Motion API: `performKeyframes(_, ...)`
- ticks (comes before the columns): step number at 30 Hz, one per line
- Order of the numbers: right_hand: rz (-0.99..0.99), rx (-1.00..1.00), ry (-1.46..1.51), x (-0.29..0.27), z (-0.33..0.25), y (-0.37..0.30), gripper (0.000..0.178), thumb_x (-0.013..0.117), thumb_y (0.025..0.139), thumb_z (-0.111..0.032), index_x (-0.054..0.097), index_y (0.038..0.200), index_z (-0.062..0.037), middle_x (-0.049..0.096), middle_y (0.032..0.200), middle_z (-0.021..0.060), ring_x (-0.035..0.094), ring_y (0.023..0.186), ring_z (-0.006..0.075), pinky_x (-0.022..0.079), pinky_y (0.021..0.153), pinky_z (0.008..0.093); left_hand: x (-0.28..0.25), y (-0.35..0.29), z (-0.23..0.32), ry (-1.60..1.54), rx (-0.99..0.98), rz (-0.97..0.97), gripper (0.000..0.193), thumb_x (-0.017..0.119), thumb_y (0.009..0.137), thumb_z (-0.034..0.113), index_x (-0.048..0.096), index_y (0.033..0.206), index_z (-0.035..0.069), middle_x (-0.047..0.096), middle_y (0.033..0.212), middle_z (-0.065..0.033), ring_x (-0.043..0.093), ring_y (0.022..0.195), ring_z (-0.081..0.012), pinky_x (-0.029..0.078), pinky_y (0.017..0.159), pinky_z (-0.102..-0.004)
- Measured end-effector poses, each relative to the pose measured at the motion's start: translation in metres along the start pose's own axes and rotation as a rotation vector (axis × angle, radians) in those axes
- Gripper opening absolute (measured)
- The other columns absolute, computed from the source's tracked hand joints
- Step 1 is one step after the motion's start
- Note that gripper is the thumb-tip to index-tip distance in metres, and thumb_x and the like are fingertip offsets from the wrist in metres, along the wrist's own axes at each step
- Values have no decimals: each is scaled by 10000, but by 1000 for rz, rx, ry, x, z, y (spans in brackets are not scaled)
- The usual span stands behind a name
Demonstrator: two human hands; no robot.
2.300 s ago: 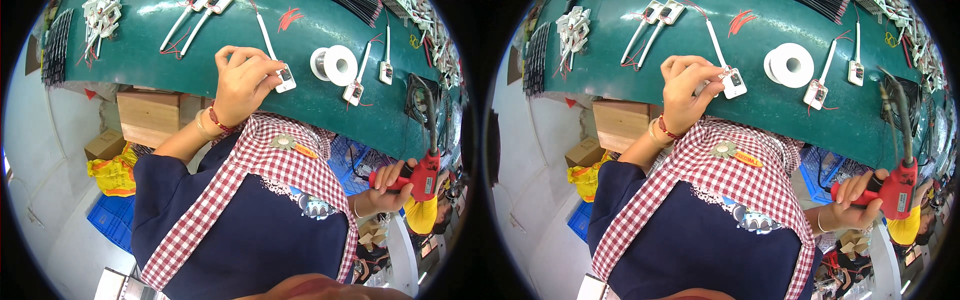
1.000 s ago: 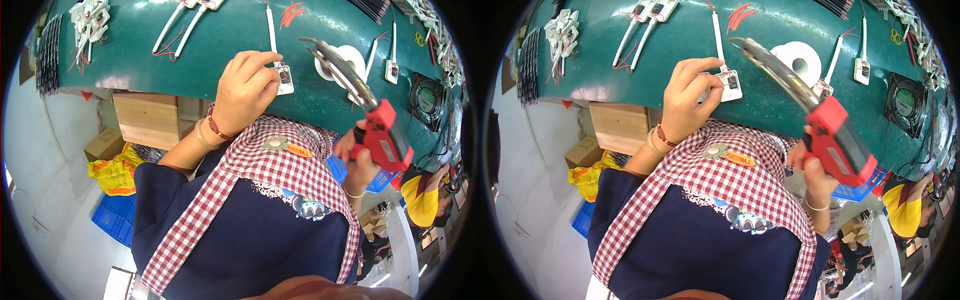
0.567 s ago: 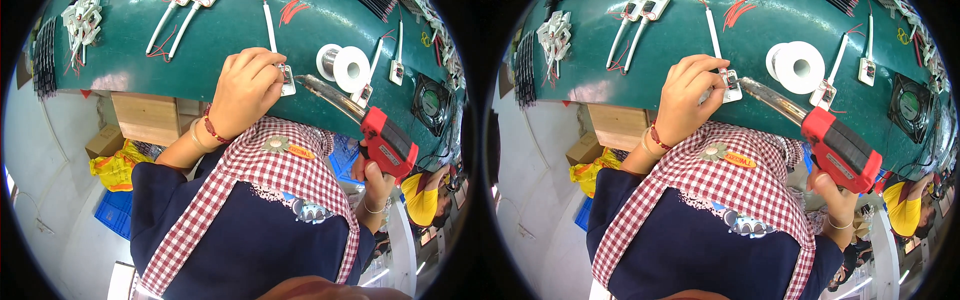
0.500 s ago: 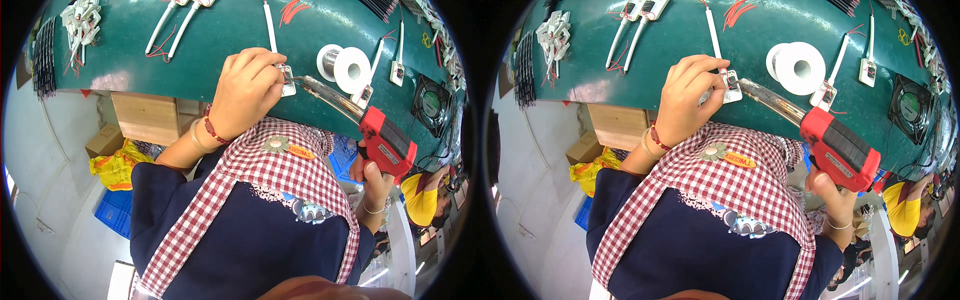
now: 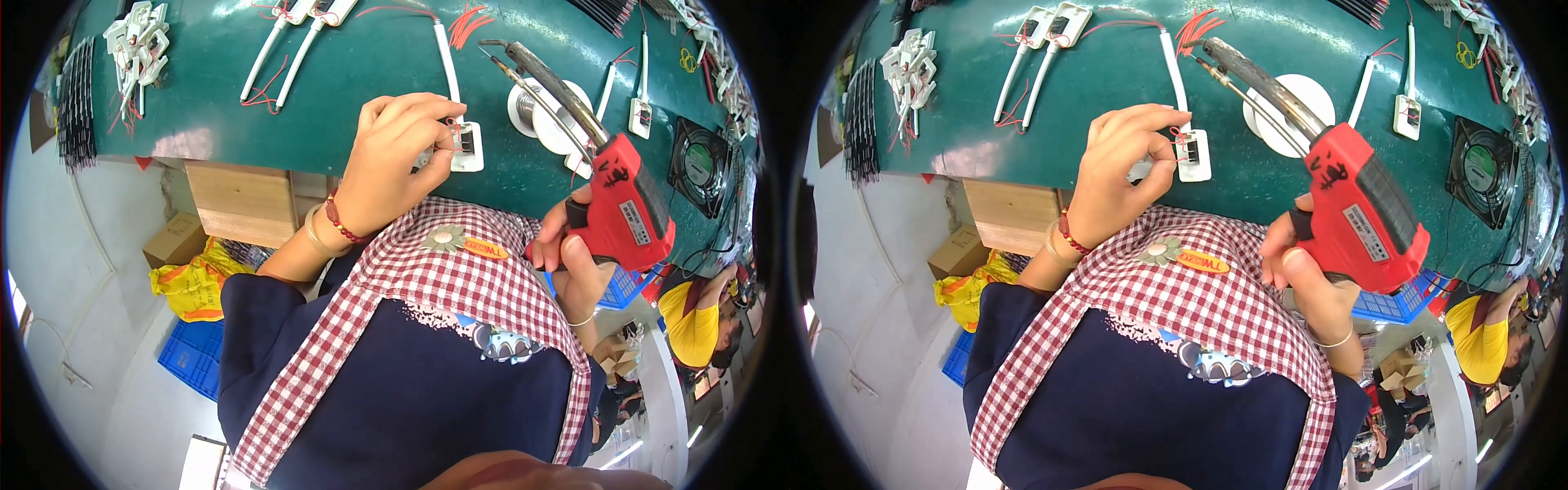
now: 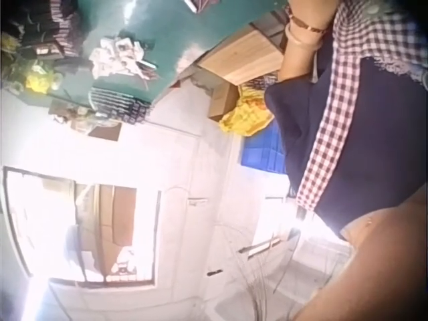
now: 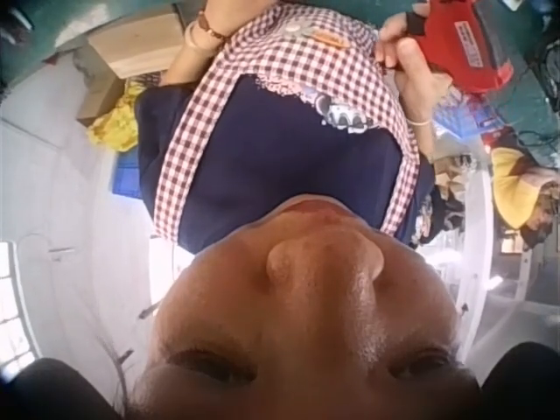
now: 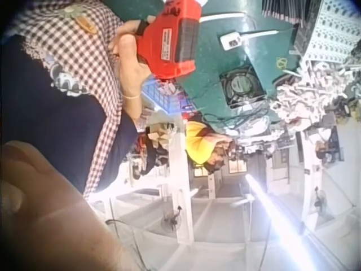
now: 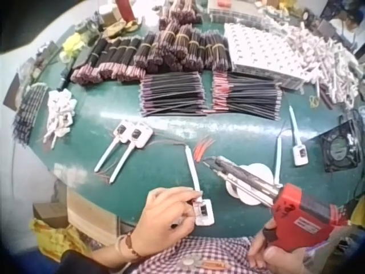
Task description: The person solders wires to electronic components on a circuit board using a soldering iron.
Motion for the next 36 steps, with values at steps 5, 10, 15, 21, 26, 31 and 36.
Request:
performKeyframes(5, 53, -44, -41, -15, -2, -14, 439, 552, 836, -56, 383, 1228, 48, 578, 834, 214, 476, 518, 117, 457, 519, 272, 3, 1, 2, 7, 33, -20, 105, 612, 715, 26, 533, 748, 88, 636, 1100, -32, 557, 1071, -217, 340, 898, -390)
performKeyframes(10, 158, -56, -217, -36, -10, -31, 483, 580, 832, -215, 392, 1187, 53, 555, 745, 162, 400, 430, 74, 396, 398, 226, 10, 3, 6, 36, 64, -91, 107, 594, 719, 8, 518, 741, 81, 640, 1119, -52, 546, 1105, -245, 328, 922, -395)
performKeyframes(15, 230, -47, -228, -46, -10, -43, 510, 594, 815, -243, 400, 1181, 53, 547, 699, 144, 390, 415, 74, 384, 393, 226, 12, 9, -2, -102, -5, -138, 101, 573, 736, 0, 514, 758, 79, 649, 1099, -56, 526, 1136, -271, 316, 938, -404)
performKeyframes(21, 224, 49, -190, -54, -3, -62, 487, 629, 782, -173, 453, 1164, 73, 552, 680, 145, 450, 460, 113, 411, 449, 253, 15, 5, 3, 27, 44, -56, 119, 631, 736, 64, 524, 777, 95, 653, 1041, -16, 541, 1087, -232, 317, 910, -428)
performKeyframes(26, 271, 118, -260, -55, -1, -68, 497, 594, 796, -247, 432, 1128, 84, 499, 612, 87, 394, 419, 90, 358, 399, 228, 17, 6, 9, 96, 55, -20, 122, 652, 713, 69, 545, 748, 114, 645, 1026, 16, 541, 1073, -208, 317, 901, -428)
performKeyframes(31, 294, 196, -287, -57, 3, -69, 475, 602, 782, -251, 458, 1093, 78, 485, 594, 77, 396, 421, 91, 346, 406, 224, 18, 4, 8, 119, 61, -15, 119, 660, 702, 74, 554, 727, 121, 631, 1041, 22, 536, 1068, -205, 316, 898, -436)
performKeyframes(36, 246, 284, -165, -59, 11, -66, 467, 632, 783, -218, 494, 1132, 60, 549, 661, 96, 454, 466, 98, 394, 456, 228, 19, 3, 8, 145, 63, -13, 122, 667, 691, 83, 556, 716, 127, 620, 1064, 22, 531, 1067, -208, 315, 897, -450)
Point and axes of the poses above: each hand's wrist, its own y-axis towards the middle knuckle, its own x-axis out of the palm, z = x × y, the point moved 9 cm from there along y, towards the middle knuckle
